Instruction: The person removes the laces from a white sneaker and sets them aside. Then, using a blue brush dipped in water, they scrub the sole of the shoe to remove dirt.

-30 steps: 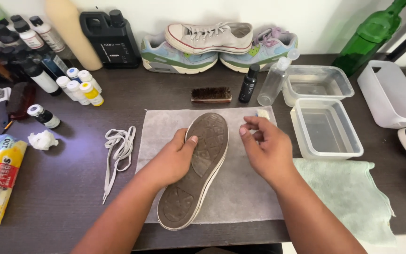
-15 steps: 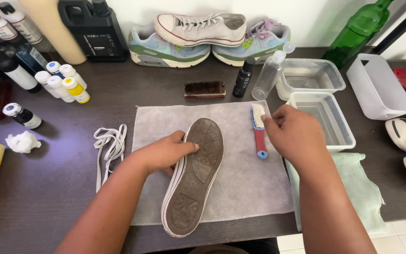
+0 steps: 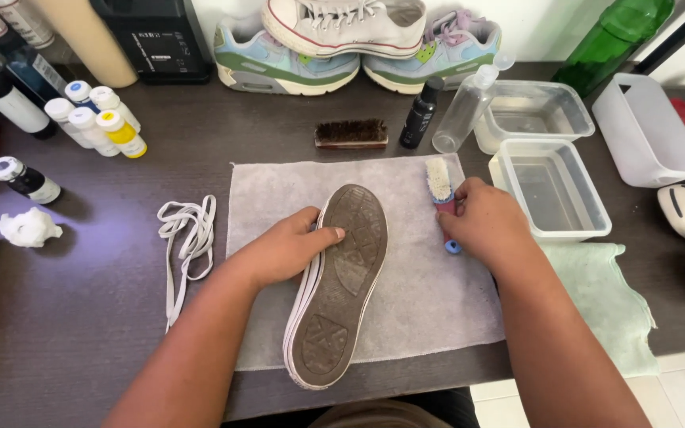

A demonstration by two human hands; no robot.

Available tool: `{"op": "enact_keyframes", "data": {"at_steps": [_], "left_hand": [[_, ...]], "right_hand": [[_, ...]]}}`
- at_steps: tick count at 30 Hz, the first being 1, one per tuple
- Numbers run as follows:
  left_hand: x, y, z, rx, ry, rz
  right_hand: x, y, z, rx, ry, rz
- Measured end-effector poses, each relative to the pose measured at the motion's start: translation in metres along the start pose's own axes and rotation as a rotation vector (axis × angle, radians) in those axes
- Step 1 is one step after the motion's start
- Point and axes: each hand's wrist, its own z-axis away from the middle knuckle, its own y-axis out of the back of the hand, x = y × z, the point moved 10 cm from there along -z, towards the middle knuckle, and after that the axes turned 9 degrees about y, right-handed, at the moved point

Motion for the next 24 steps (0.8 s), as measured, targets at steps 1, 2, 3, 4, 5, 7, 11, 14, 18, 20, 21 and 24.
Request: {"op": "enact_keyframes", "data": {"at_steps": [1,2,3,4,5,7,11,14,18,20,21,24], "left_hand": [[0.002,0.000,0.005,-0.004,0.004,0.001],[0.005,0.001,0.010,0.009,-0.002,-0.026],[0.009,0.002,0.015,0.021,-0.007,-0.053],[0.009,0.002,0.017,0.020,-0.007,-0.055],[0.011,0.001,0.020,0.024,-0.012,-0.066],[0.008,0.002,0.015,0.028,-0.019,-0.079],[0.000,0.001,0.003,0.015,-0.023,-0.031],[0.005,0.001,0.007,0.012,-0.022,-0.044],[-0.003,0.003,-0.009,0.022,-0.022,-0.048],[0.011,-0.002,0.018,0.001,0.061,-0.040],[0.013,-0.004,0.031,-0.012,0.147,-0.027],[0.012,-0.005,0.027,-0.004,0.149,0.018]], "right_hand": [[0.003,-0.004,-0.002,-0.004,-0.002,0.000],[0.005,-0.004,-0.004,0.023,0.004,0.017],[0.007,-0.004,-0.006,0.050,0.011,0.033],[0.010,-0.008,-0.008,0.050,0.009,0.032],[0.011,-0.011,-0.010,0.047,0.026,0.010],[0.010,-0.012,-0.010,0.047,0.042,-0.013],[0.010,-0.007,-0.002,0.059,0.013,-0.388],[0.013,0.001,0.007,0.100,0.006,-0.692],[0.050,0.023,0.012,0.297,0.111,-0.923],[0.063,0.044,0.023,0.373,0.101,-0.931],[0.070,0.058,0.029,0.443,0.099,-0.938],[0.097,0.076,0.039,0.495,0.082,-0.752]]}}
